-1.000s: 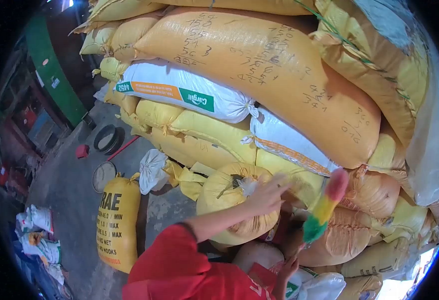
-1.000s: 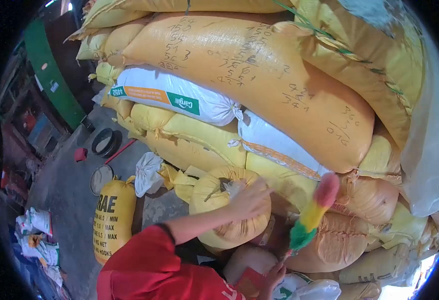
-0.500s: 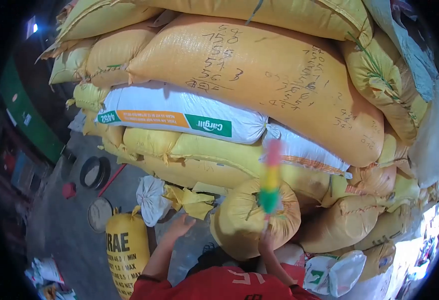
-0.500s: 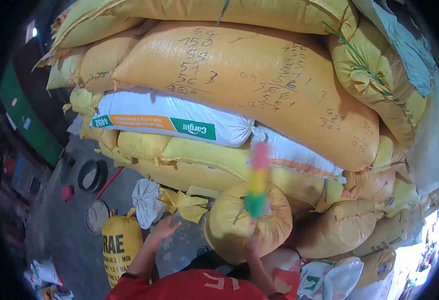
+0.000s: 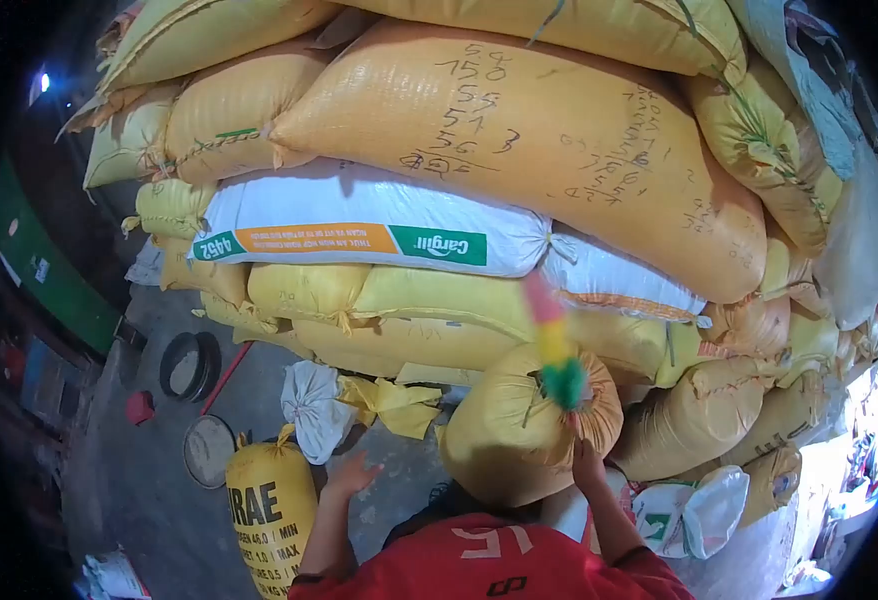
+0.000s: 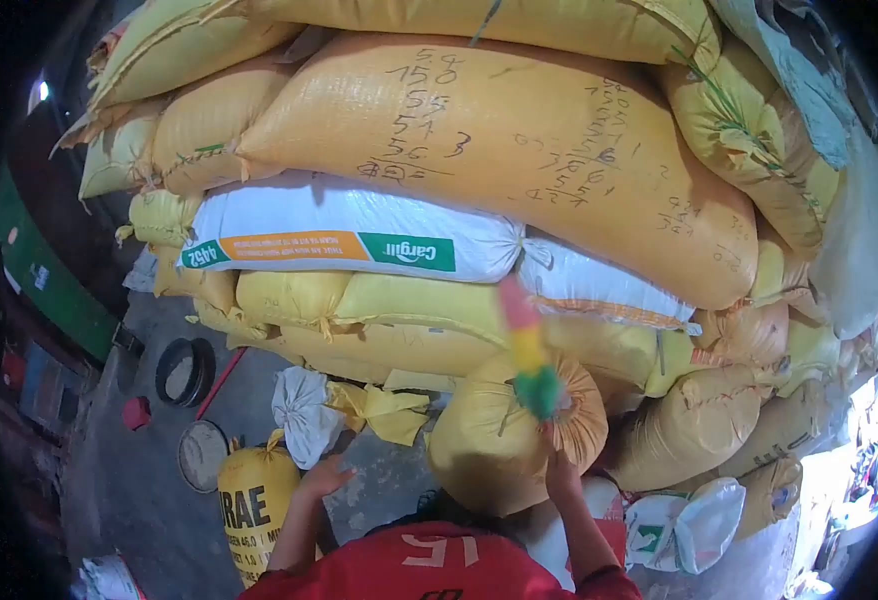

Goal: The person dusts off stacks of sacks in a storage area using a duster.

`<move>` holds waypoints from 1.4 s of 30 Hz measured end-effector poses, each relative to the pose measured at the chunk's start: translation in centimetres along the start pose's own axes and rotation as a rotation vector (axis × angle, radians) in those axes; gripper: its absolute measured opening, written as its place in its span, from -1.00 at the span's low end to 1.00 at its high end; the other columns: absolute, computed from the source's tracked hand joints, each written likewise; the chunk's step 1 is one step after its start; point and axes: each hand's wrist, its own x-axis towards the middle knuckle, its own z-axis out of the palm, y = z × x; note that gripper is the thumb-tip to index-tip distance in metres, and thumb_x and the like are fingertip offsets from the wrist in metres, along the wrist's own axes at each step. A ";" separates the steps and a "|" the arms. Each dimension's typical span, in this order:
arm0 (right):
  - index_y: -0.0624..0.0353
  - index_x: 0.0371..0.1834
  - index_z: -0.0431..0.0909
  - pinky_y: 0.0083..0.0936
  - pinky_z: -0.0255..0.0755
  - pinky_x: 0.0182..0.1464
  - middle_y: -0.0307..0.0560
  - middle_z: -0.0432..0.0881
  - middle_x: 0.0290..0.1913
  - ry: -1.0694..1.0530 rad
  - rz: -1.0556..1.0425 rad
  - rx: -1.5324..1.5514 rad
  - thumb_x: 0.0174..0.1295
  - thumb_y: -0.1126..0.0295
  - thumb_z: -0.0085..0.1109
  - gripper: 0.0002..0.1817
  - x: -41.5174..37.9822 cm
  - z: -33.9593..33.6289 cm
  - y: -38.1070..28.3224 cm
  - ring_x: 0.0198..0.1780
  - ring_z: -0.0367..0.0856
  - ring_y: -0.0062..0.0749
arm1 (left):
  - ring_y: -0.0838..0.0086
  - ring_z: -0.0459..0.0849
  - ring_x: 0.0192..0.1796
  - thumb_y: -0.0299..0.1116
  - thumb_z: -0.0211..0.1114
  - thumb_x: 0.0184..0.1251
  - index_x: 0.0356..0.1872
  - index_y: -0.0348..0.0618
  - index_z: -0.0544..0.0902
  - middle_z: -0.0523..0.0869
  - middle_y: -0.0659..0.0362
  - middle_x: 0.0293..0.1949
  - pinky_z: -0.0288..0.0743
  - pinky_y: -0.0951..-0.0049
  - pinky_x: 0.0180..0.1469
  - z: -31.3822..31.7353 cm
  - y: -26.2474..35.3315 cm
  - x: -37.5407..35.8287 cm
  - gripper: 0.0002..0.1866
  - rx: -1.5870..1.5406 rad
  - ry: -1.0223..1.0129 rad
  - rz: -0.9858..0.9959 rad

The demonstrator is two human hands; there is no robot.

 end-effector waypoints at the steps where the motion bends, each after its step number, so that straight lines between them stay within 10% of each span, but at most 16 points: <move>1: 0.19 -0.31 0.42 -0.13 0.31 -0.41 0.22 0.50 -0.52 -0.115 -0.017 -0.128 0.24 0.30 -0.11 -0.81 -0.8 -1.5 -1.2 -0.46 0.46 0.18 | 0.02 0.34 0.18 0.18 0.04 0.12 0.17 -0.30 0.27 0.35 -0.19 0.14 0.20 0.22 0.19 0.4 0.1 -0.6 -0.23 0.016 0.007 -0.007; 5: 0.17 -0.42 0.45 -0.16 0.32 -0.45 0.18 0.50 -0.57 -0.161 -0.246 -0.159 0.20 0.25 -0.02 -0.78 -3.0 -2.9 -4.0 -0.51 0.48 0.12 | 0.02 0.34 0.18 0.18 0.05 0.11 0.19 -0.29 0.25 0.35 -0.18 0.14 0.21 0.23 0.19 1.4 -1.1 -1.6 -0.21 0.033 -0.070 -0.070; 10: 0.27 -0.47 0.42 -0.48 0.25 -0.48 -0.01 0.39 -0.65 0.084 -0.075 0.539 0.24 0.25 -0.06 -0.71 1.6 -1.8 -9.6 -0.57 0.33 -0.46 | 0.04 0.34 0.19 0.18 0.06 0.10 0.20 -0.26 0.25 0.38 -0.17 0.12 0.19 0.25 0.20 -0.5 0.0 -3.0 -0.21 -0.031 -0.012 -0.095; 20: 0.26 -0.46 0.49 -0.19 0.35 -0.26 0.18 0.52 -0.45 -0.488 -0.430 -0.351 0.26 0.19 -0.19 -0.63 5.1 6.3 -15.8 -0.37 0.49 0.07 | 0.04 0.38 0.16 0.17 0.08 0.10 0.19 -0.24 0.28 0.41 -0.19 0.09 0.23 0.24 0.17 -0.4 0.1 -8.0 -0.24 -0.136 0.144 -0.097; 29: 0.29 -0.31 0.43 -0.06 0.34 -0.24 0.29 0.52 -0.42 0.009 -0.322 0.075 0.29 0.21 -0.26 -0.65 13.2 1.3 -22.4 -0.29 0.49 0.18 | 0.08 0.40 0.14 0.16 0.10 0.09 0.21 -0.18 0.26 0.43 -0.14 0.09 0.27 0.24 0.15 -0.7 -4.2 -11.7 -0.25 -0.209 0.137 -0.412; 32: 0.31 -0.43 0.43 -0.12 0.33 -0.35 0.25 0.51 -0.48 0.137 -0.686 0.115 0.30 0.20 -0.25 -0.61 14.5 6.8 -20.7 -0.39 0.51 0.13 | 0.08 0.39 0.15 0.16 0.09 0.10 0.21 -0.17 0.26 0.41 -0.14 0.10 0.27 0.24 0.15 -0.9 -2.9 -11.9 -0.25 -0.195 0.152 -0.429; 36: 0.22 -0.48 0.50 -0.10 0.37 -0.29 0.18 0.54 -0.48 -0.223 -0.800 -0.573 0.25 0.11 -0.19 -0.59 13.0 4.7 -25.2 -0.39 0.52 0.12 | 0.08 0.38 0.16 0.18 0.08 0.10 0.21 -0.16 0.27 0.41 -0.13 0.11 0.27 0.23 0.15 1.0 -4.5 -10.7 -0.25 -0.211 0.210 -0.340; 42: 0.20 -0.44 0.44 -0.07 0.34 -0.32 0.18 0.54 -0.46 -0.017 -0.720 -0.355 0.26 0.11 -0.22 -0.62 15.8 2.2 -30.8 -0.39 0.51 0.12 | 0.09 0.38 0.17 0.20 0.06 0.10 0.20 -0.13 0.28 0.42 -0.12 0.11 0.27 0.22 0.15 0.5 -5.0 -12.8 -0.25 -0.292 0.264 -0.434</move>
